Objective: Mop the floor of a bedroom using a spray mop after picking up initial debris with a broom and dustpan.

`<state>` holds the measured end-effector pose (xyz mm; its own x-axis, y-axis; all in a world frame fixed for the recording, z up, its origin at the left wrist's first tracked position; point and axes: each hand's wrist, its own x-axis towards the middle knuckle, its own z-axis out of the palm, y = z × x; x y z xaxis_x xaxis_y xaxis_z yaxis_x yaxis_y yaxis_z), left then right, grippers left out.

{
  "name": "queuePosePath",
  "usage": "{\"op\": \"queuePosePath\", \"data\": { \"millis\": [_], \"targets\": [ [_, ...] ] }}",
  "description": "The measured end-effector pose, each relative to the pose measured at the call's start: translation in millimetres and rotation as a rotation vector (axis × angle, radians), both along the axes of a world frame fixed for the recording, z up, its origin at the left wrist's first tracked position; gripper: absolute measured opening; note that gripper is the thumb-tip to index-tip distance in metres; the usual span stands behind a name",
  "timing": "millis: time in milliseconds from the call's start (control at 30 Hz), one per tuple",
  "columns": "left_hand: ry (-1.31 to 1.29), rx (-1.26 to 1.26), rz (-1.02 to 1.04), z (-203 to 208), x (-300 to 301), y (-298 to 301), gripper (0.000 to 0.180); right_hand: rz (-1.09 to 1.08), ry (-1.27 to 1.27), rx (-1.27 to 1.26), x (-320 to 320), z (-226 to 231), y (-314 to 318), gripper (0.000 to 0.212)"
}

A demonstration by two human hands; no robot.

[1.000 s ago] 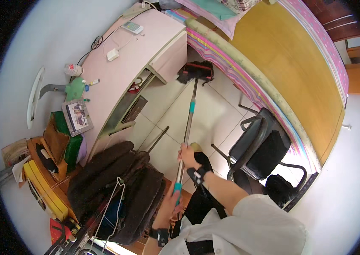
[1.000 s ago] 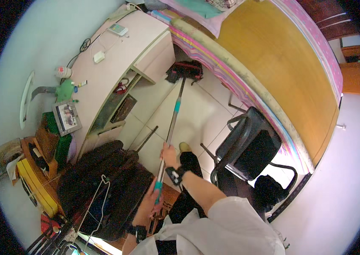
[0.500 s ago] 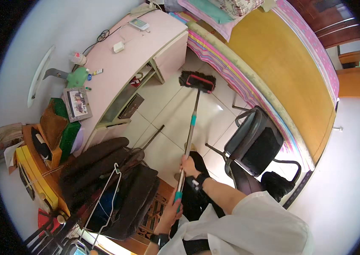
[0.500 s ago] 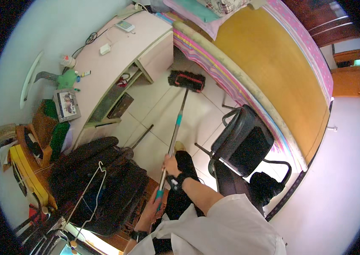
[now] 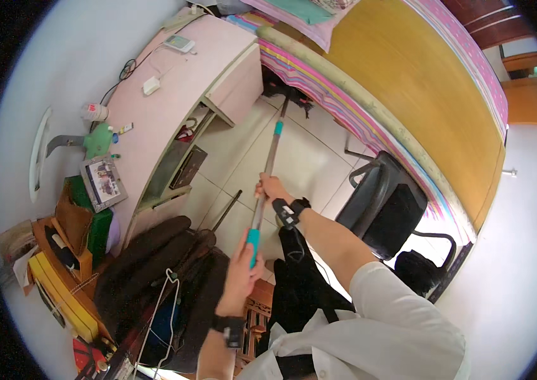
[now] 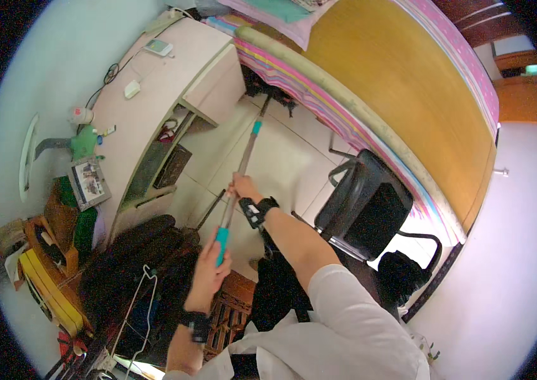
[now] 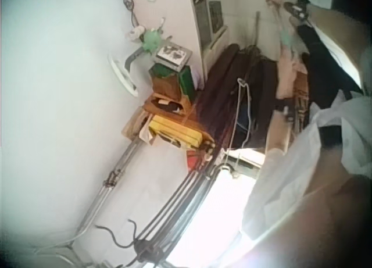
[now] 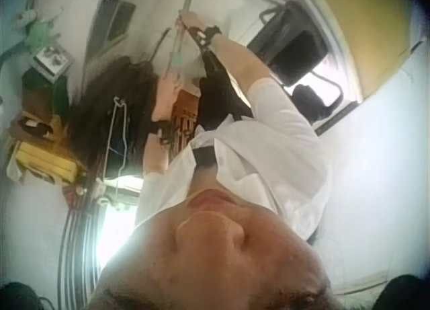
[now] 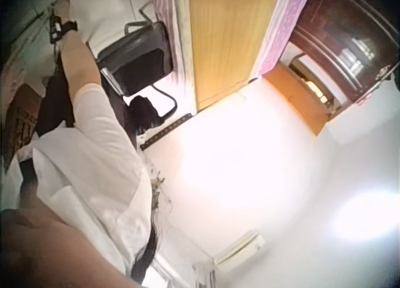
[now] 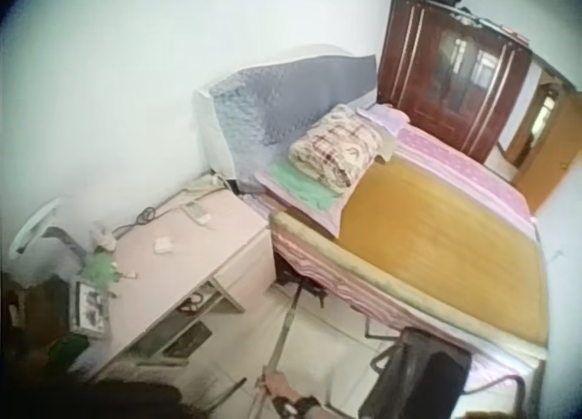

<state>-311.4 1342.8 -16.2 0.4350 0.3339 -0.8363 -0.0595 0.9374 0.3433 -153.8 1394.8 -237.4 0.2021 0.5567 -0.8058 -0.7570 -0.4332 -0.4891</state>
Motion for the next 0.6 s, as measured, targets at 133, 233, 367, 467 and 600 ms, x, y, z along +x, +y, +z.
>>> {"op": "queuePosePath", "data": {
  "millis": [133,233,367,467,600],
  "targets": [
    [-0.049,-0.073,-0.162,-8,13,0,0.051,0.144,-0.736,0.284,20,-28,-27,0.030],
    [-0.018,-0.135,-0.177,0,-12,-34,0.052,-0.150,-0.049,-0.086,-16,17,-55,0.024],
    [-0.034,-0.179,-0.246,12,-15,-65,0.053,-0.090,-0.148,-0.154,-14,20,-108,0.026],
    [-0.012,-0.201,-0.316,18,-35,-79,0.053,-0.087,-0.083,-0.201,-26,15,-140,0.029],
    [0.054,-0.093,-0.330,35,-61,-108,0.048,0.270,-0.448,-0.276,-46,7,-180,0.036]
  ]
}}
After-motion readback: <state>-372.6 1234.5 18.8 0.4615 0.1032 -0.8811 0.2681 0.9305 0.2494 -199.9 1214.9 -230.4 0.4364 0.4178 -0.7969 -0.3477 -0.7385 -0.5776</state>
